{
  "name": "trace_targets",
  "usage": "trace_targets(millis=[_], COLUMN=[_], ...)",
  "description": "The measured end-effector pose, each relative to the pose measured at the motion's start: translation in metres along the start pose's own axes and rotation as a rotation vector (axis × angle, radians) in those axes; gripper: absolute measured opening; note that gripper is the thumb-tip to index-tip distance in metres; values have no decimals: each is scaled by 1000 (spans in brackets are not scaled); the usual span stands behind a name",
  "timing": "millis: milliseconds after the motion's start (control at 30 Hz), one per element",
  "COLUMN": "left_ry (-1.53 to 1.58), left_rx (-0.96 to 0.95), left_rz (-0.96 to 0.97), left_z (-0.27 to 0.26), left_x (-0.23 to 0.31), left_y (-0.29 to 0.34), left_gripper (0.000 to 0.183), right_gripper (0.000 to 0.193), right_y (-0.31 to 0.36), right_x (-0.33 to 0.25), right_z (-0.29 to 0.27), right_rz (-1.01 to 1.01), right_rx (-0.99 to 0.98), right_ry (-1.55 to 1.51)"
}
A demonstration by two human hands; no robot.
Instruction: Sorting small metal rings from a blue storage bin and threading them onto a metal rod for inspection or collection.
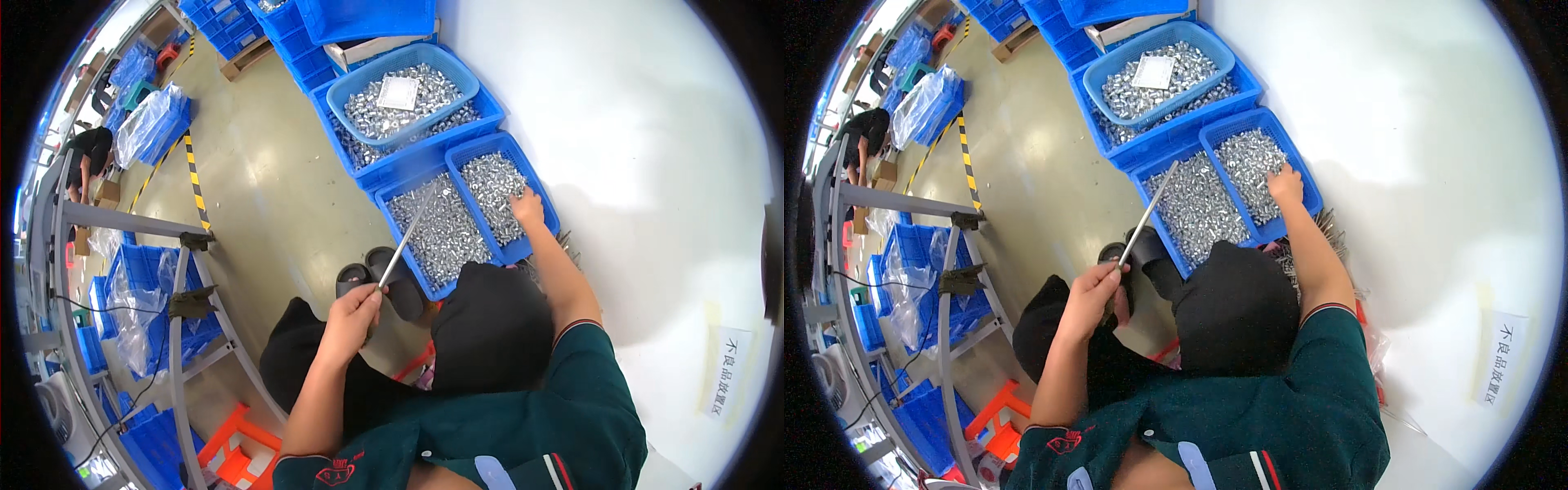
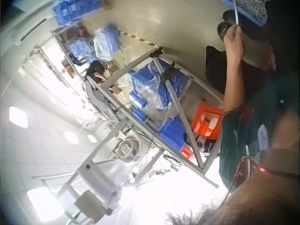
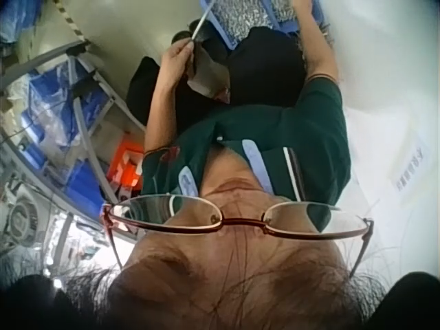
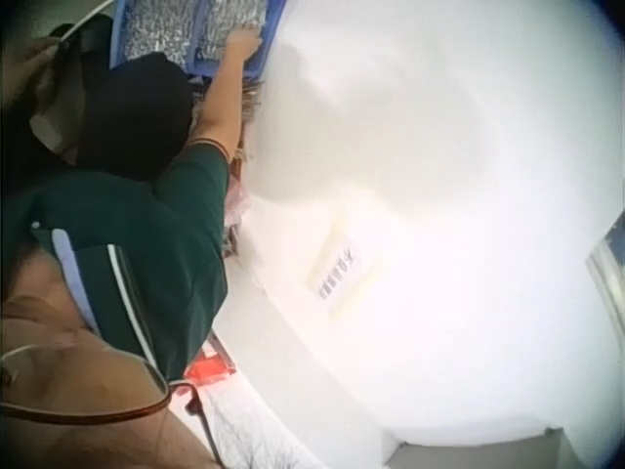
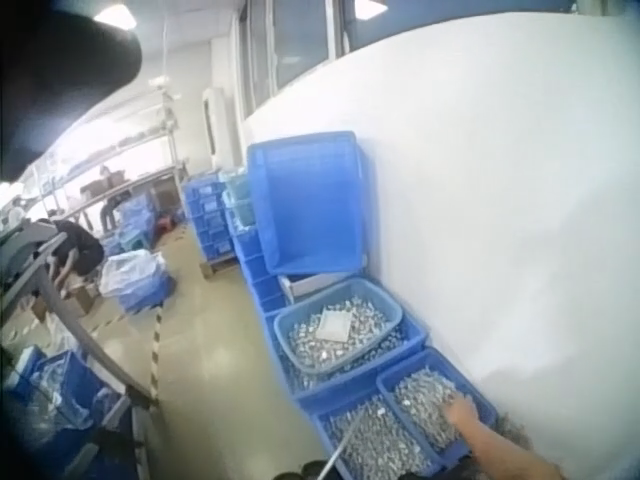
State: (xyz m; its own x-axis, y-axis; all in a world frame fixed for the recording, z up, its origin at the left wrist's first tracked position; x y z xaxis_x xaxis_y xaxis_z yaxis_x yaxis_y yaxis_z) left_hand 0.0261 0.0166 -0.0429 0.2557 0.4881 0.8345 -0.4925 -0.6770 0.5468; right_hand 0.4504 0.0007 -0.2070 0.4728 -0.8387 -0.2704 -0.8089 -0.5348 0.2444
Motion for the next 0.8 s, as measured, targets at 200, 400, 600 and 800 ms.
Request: trace_targets(millis=[200,400,600,800], left_ry=[48,14,-3,20], left_rx=[-13,12,33,47], left_rz=[-26,23,24,60], left_z=[-8,-4,-4,-11], left_x=[-10,-3,3,2], left_y=[3,0,7,18], left_gripper=[23,24,23,23], right_gripper=[68,60,40,36], right_y=[-5,1,32,48], right_x=[-45,-72,-46,0], right_z=[29,36,32,20], right_rz=[-77,-253,-576,-494], right_rx=[9,72,85,66], right_ry=[24,73,150,340])
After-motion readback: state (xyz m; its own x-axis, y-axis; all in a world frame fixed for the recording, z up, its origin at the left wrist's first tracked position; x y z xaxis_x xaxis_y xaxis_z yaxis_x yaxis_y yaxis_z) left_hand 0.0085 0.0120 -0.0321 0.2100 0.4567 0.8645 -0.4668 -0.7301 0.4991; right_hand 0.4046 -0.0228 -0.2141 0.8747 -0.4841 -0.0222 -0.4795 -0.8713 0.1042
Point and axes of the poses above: each hand's wrist, its own y-axis away from the middle knuckle, its own z-axis out of the palm, x = y × z, the point moved 2 cm from there along -y, towards the middle knuckle, and after that the axes turned 2 degrees about y, right-handed, at the moved point
